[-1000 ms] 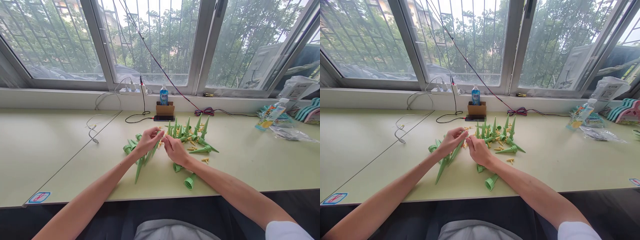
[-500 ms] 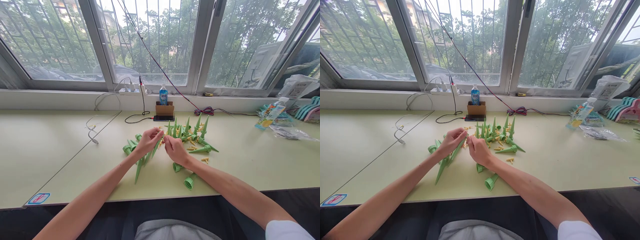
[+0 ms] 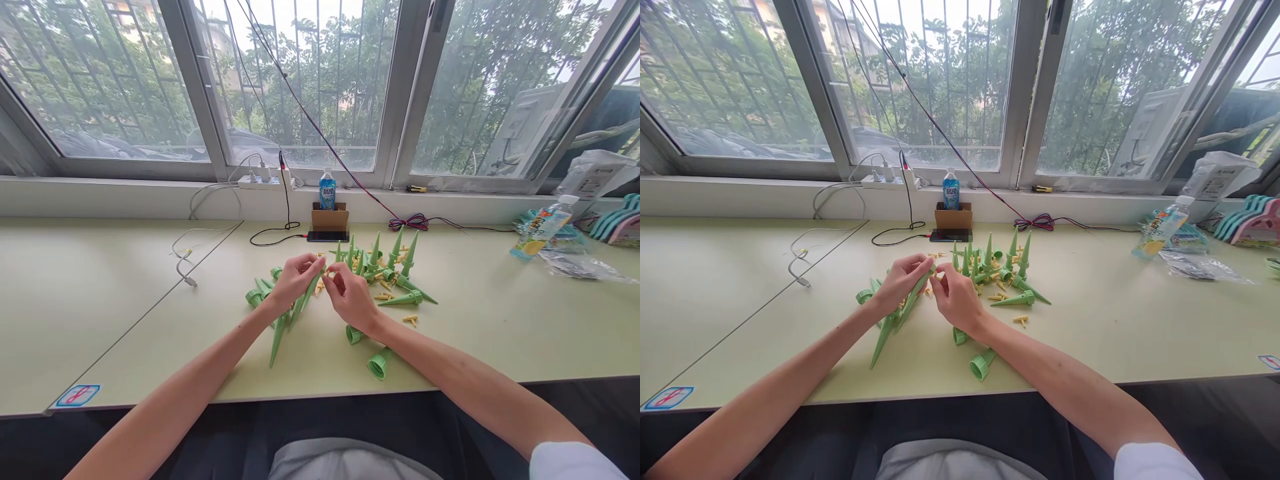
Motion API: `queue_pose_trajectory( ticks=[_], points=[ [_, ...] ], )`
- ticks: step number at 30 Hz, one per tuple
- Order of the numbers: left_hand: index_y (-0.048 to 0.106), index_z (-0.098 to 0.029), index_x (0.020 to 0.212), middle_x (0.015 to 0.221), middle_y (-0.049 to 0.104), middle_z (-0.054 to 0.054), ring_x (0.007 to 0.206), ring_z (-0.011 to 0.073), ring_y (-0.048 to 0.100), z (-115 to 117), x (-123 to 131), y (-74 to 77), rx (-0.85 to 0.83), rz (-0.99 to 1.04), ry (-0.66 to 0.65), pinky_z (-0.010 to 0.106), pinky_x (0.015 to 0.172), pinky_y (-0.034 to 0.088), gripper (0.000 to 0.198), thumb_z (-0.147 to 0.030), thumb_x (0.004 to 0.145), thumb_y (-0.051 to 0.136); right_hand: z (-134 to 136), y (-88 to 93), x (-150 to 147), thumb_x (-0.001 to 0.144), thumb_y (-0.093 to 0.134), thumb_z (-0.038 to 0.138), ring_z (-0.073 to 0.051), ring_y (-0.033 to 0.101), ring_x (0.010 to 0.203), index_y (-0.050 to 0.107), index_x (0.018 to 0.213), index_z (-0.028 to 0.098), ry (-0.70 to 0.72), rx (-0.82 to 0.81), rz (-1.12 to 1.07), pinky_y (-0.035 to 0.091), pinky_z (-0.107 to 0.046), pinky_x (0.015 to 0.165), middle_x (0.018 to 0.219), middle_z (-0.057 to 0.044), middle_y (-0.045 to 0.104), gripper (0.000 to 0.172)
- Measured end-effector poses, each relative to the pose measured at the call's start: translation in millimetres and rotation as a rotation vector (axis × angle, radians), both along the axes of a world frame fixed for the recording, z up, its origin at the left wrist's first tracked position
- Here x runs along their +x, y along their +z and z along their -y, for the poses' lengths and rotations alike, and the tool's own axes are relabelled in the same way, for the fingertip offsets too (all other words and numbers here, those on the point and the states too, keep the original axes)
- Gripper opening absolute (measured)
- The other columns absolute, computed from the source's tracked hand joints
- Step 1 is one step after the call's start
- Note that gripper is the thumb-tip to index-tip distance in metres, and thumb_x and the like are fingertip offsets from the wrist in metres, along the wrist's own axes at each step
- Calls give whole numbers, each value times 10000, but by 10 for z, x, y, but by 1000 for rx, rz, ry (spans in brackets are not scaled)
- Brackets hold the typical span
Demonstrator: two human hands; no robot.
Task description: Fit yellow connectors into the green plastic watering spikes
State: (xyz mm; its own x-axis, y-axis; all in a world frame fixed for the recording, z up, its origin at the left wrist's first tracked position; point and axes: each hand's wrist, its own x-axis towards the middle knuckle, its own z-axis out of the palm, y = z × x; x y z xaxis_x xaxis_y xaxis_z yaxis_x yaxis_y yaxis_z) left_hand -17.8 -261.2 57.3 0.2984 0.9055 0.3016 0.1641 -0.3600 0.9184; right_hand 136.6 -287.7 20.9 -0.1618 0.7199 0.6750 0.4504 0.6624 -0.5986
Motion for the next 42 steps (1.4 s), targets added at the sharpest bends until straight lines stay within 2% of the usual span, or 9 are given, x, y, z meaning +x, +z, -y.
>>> queue_pose_trajectory(
  ticks=[9,16,24,35,42],
  points=[
    [549,-174,728,482,428,-53,411,75,427,-3,1,11,-16,5,1,212,408,294,386,-538,849,589,-34,-40,13,937,492,279,-121,497,540,483,1101,199,-17,18,80,377,-217,568,638,47,526,182],
    [564,-173,732,519,443,-48,416,74,435,-5,-4,6,-35,-15,0,215,403,301,390,-548,837,596,-71,-26,57,958,465,258,-136,502,568,498,1031,193,-47,75,216,370,-220,575,664,17,544,103],
    [545,-173,736,566,456,-38,439,73,442,-15,-8,-7,-41,-38,2,214,419,314,399,-552,858,569,-54,-13,72,984,421,265,-143,531,572,475,1007,194,-78,87,312,349,-214,555,697,-4,581,92],
    [541,-178,728,497,436,-46,403,71,383,-19,-20,-20,-13,-72,12,208,388,248,411,-571,846,568,-57,-19,82,996,410,283,-146,545,560,473,1007,196,-74,67,333,333,-216,542,694,-8,585,107],
    [556,-178,749,517,402,-54,421,62,337,-15,-14,-21,1,-61,3,202,394,242,400,-565,848,569,-56,-24,64,971,442,261,-144,529,567,486,1035,191,-51,45,242,359,-221,569,652,19,551,104]
  ],
)
